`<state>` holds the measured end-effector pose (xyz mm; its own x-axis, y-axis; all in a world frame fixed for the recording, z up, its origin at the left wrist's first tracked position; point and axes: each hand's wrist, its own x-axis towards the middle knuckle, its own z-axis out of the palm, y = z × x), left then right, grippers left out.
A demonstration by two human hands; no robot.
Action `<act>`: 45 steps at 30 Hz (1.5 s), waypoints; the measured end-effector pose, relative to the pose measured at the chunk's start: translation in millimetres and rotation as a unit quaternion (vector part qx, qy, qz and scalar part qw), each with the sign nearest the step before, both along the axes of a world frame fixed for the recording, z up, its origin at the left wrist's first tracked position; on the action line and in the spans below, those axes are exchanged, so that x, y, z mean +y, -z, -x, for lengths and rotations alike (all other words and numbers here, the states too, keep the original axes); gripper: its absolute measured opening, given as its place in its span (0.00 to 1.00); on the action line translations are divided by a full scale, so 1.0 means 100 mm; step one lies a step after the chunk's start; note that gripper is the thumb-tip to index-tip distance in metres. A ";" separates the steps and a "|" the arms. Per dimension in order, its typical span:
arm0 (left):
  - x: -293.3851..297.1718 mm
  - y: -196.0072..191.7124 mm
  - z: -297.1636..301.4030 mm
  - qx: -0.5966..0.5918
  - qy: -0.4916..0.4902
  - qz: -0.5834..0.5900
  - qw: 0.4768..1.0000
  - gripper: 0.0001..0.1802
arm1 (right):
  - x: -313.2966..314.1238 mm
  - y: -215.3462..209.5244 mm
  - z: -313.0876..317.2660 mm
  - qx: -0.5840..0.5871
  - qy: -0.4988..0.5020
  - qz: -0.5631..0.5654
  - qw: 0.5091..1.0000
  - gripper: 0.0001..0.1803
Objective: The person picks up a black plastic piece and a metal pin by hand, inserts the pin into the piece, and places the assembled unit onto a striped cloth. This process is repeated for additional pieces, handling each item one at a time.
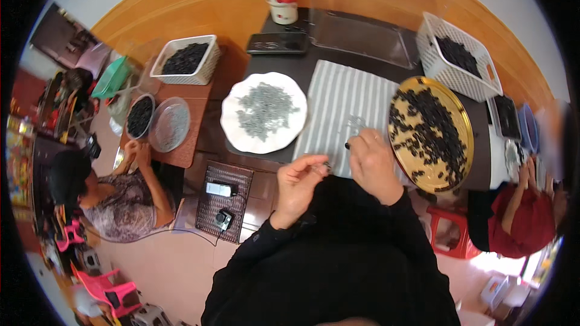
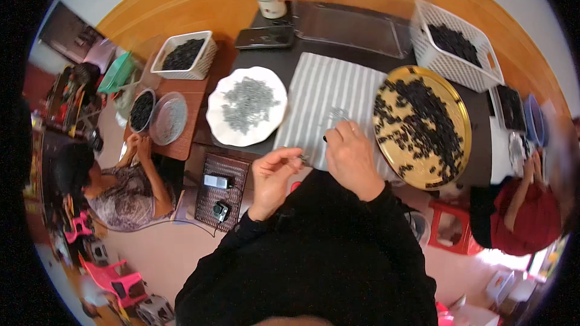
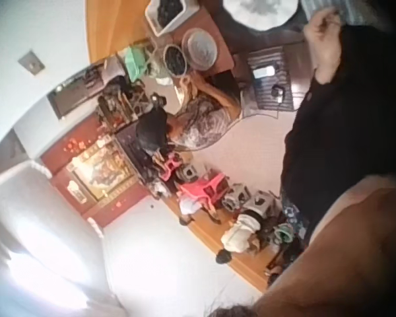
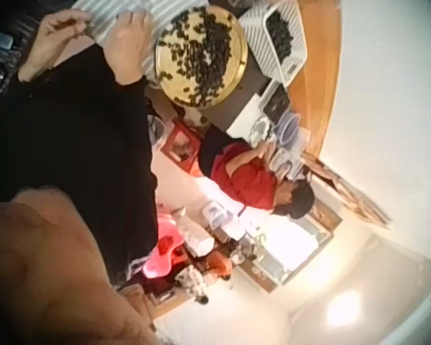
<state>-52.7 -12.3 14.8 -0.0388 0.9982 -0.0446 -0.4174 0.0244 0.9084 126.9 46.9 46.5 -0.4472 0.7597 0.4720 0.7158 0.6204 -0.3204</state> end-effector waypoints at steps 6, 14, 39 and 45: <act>0.05 0.02 -0.03 0.000 0.003 -0.009 1.000 0.12 | -0.13 -0.17 -0.48 -0.124 0.016 0.079 0.989 0.04; 0.02 -0.01 -0.17 0.000 0.029 -0.029 0.999 0.12 | -0.21 0.14 -0.30 -0.041 0.078 0.008 0.996 0.05; 0.09 -0.11 -0.38 0.001 0.065 -0.036 0.997 0.13 | -0.40 0.05 -0.26 0.477 -0.032 0.338 0.810 0.11; 0.10 -0.07 -0.38 0.009 0.060 -0.050 0.997 0.12 | -0.37 0.06 -0.24 0.446 -0.048 0.285 0.847 0.13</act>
